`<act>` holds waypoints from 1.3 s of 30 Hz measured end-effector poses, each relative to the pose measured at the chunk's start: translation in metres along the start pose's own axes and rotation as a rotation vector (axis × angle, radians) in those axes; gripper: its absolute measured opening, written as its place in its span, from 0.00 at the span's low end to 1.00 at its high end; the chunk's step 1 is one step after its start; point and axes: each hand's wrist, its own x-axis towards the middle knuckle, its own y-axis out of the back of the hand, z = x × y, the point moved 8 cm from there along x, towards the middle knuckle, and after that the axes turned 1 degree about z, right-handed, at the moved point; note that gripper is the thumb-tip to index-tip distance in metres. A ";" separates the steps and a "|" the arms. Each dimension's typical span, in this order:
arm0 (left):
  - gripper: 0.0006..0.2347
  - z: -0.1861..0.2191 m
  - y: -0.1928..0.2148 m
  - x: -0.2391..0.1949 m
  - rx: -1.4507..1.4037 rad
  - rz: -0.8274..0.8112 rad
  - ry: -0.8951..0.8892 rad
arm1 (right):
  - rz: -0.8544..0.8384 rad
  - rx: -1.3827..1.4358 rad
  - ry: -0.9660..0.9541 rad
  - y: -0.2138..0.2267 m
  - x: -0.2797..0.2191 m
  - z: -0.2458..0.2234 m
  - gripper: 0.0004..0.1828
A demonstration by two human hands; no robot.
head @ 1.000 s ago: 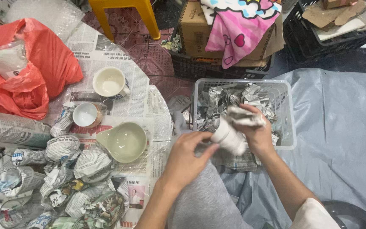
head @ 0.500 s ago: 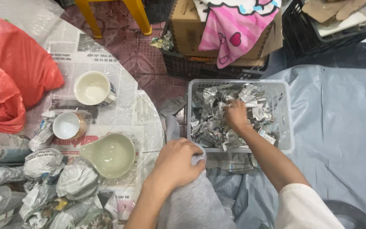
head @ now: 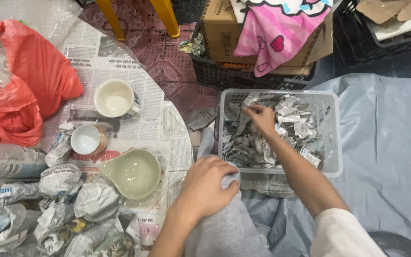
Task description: The person sits on the floor and wraps small ceramic items, such as cups and bowls, in newspaper. They fold the paper around each item and place the wrapped bundle into a plastic basket.
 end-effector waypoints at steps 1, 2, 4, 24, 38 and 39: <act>0.12 0.000 -0.001 -0.004 -0.011 0.004 0.009 | 0.021 0.148 0.011 0.012 -0.005 0.000 0.21; 0.11 0.000 -0.002 -0.008 -0.010 0.010 0.019 | -0.033 0.152 -0.002 0.017 -0.010 0.001 0.22; 0.10 0.000 -0.001 -0.014 -0.003 0.023 0.032 | -0.132 0.164 -0.024 0.024 -0.016 -0.005 0.24; 0.09 0.001 0.018 -0.011 -0.085 0.109 0.006 | 0.139 -0.162 -0.126 -0.039 0.013 0.038 0.31; 0.10 0.032 -0.008 -0.026 0.293 0.127 -0.115 | -0.387 -0.302 0.569 -0.018 -0.241 -0.019 0.13; 0.14 0.040 -0.016 -0.032 0.368 0.134 -0.137 | -0.531 -0.461 0.497 -0.031 -0.262 0.006 0.10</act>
